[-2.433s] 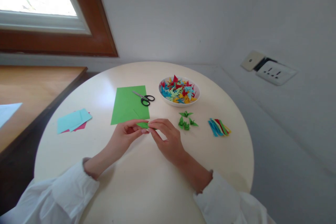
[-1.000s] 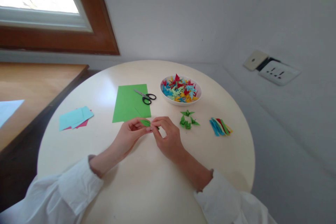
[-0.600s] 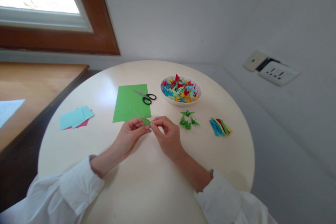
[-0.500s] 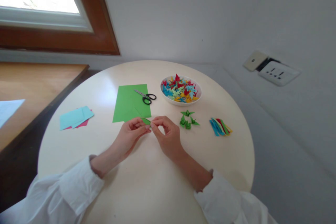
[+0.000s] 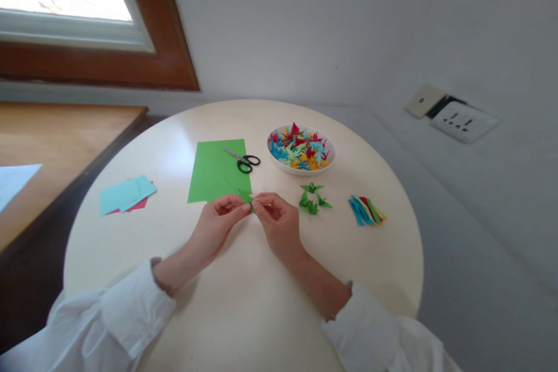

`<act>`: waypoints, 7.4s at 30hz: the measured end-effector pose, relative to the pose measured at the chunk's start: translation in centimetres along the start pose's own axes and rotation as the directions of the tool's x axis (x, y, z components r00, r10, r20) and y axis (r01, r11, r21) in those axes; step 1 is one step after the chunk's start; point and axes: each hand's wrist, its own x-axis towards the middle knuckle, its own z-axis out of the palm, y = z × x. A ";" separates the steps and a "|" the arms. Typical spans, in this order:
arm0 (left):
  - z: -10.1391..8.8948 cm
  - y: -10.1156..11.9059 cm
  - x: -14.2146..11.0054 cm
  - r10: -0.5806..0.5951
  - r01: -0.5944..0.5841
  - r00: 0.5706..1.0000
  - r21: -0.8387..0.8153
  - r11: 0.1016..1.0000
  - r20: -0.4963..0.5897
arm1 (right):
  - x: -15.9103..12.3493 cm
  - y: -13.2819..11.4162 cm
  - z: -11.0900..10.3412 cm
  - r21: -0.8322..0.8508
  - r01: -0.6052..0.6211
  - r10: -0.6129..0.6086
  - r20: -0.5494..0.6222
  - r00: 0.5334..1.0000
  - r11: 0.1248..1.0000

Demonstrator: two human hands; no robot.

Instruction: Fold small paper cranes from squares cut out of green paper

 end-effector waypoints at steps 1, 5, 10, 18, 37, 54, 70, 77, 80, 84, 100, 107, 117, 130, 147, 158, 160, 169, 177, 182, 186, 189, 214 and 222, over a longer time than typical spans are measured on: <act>0.0 0.0 0.0 0.021 -0.021 1.000 0.022 1.000 -0.017 | 0.0 0.0 0.1 -0.004 -0.009 0.009 -0.007 1.000 1.000; 0.0 -0.1 0.0 0.104 -0.098 0.993 0.102 0.990 -0.058 | 0.0 0.1 0.3 0.009 -0.017 0.017 0.006 1.000 1.000; -0.4 -0.1 0.1 0.186 -0.169 0.980 0.194 0.966 -0.070 | 0.0 0.1 0.4 0.030 -0.025 0.024 0.034 0.999 0.999; -0.5 -0.2 0.1 0.202 -0.194 0.979 0.160 0.968 -0.035 | 0.1 0.4 0.2 0.030 -0.048 0.046 0.053 0.998 0.998; -0.1 -0.2 0.1 0.072 -0.068 0.994 0.050 0.996 -0.086 | 0.3 0.2 0.4 0.027 -0.152 0.152 -0.013 0.988 0.988; 0.3 0.3 -0.1 -0.071 0.056 0.994 -0.171 0.984 -0.079 | 0.3 0.8 0.3 0.199 -0.275 0.283 -0.009 0.959 0.940; -0.1 -0.3 0.0 0.010 -0.017 0.996 -0.083 0.996 -0.087 | 0.2 0.6 0.3 0.209 -0.278 0.285 -0.001 0.959 0.937; -0.1 -0.2 0.0 0.049 -0.052 0.997 -0.048 0.998 -0.061 | 0.2 0.6 0.4 0.236 -0.300 0.308 0.003 0.951 0.924; 0.0 -0.1 -0.1 0.059 -0.060 0.997 -0.035 0.998 -0.049 | 0.2 0.6 0.4 0.234 -0.306 0.314 0.003 0.950 0.923; 0.0 -0.1 0.0 0.055 -0.055 0.998 -0.002 0.998 -0.043 | 0.3 0.5 0.4 0.234 -0.295 0.301 0.007 0.953 0.927; -0.1 0.0 0.1 0.058 -0.049 0.990 0.076 0.996 -0.128 | 0.2 0.6 0.4 0.144 -0.200 0.204 -0.013 0.979 0.969; -0.2 0.0 0.0 0.018 -0.018 0.996 -0.001 1.000 -0.091 | 0.2 0.7 0.2 0.155 -0.199 0.199 0.019 0.980 0.968; -0.1 0.2 0.1 0.017 -0.018 0.997 -0.001 1.000 -0.074 | 0.3 0.5 0.2 0.105 -0.243 0.242 0.026 0.970 0.964; -0.4 0.1 0.3 0.025 -0.025 0.999 -0.009 1.000 -0.036 | 0.3 0.2 0.3 0.108 -0.266 0.265 0.021 0.964 0.958; -0.5 0.0 0.3 -0.054 0.054 0.999 0.017 0.998 -0.006 | 0.5 0.2 0.3 0.099 -0.257 0.259 0.000 0.966 0.961; -0.6 0.3 0.4 0.003 -0.001 0.999 0.046 0.999 -0.053 | 0.6 -0.1 0.1 -0.137 -0.133 0.152 0.139 0.979 0.982; -0.6 0.2 0.4 0.028 -0.026 0.998 0.041 0.999 -0.053 | 0.5 -0.1 0.2 -0.122 -0.108 0.123 0.122 0.985 0.987; -0.6 -0.1 0.5 0.177 -0.167 0.983 0.161 0.973 -0.049 | 0.1 0.3 0.4 -0.041 -0.068 0.070 0.052 0.996 0.997; -0.6 0.0 0.4 0.162 -0.151 0.985 0.187 0.971 -0.050 | 0.2 0.0 0.5 -0.009 -0.096 0.096 0.069 0.993 0.995; -0.6 -0.2 0.4 0.176 -0.165 0.984 0.205 0.965 -0.035 | 0.3 0.0 0.4 -0.020 -0.121 0.123 0.092 0.988 0.992; -0.8 -0.4 0.5 0.215 -0.208 0.977 0.242 0.948 -0.002 | 0.3 0.0 0.3 -0.040 -0.138 0.142 0.112 0.984 0.990; -0.8 -0.4 0.6 0.226 -0.220 0.974 0.251 0.943 0.004 | 0.2 0.0 0.3 -0.035 -0.152 0.155 0.106 0.982 0.988; -0.8 -0.2 0.7 0.047 -0.047 0.999 0.132 0.990 0.003 | 0.3 0.1 0.3 -0.044 -0.181 0.185 0.126 0.975 0.982; -1.0 0.1 0.8 0.061 -0.062 0.998 0.105 0.992 0.012 | 0.3 0.1 0.0 -0.186 -0.163 0.211 0.277 0.937 0.969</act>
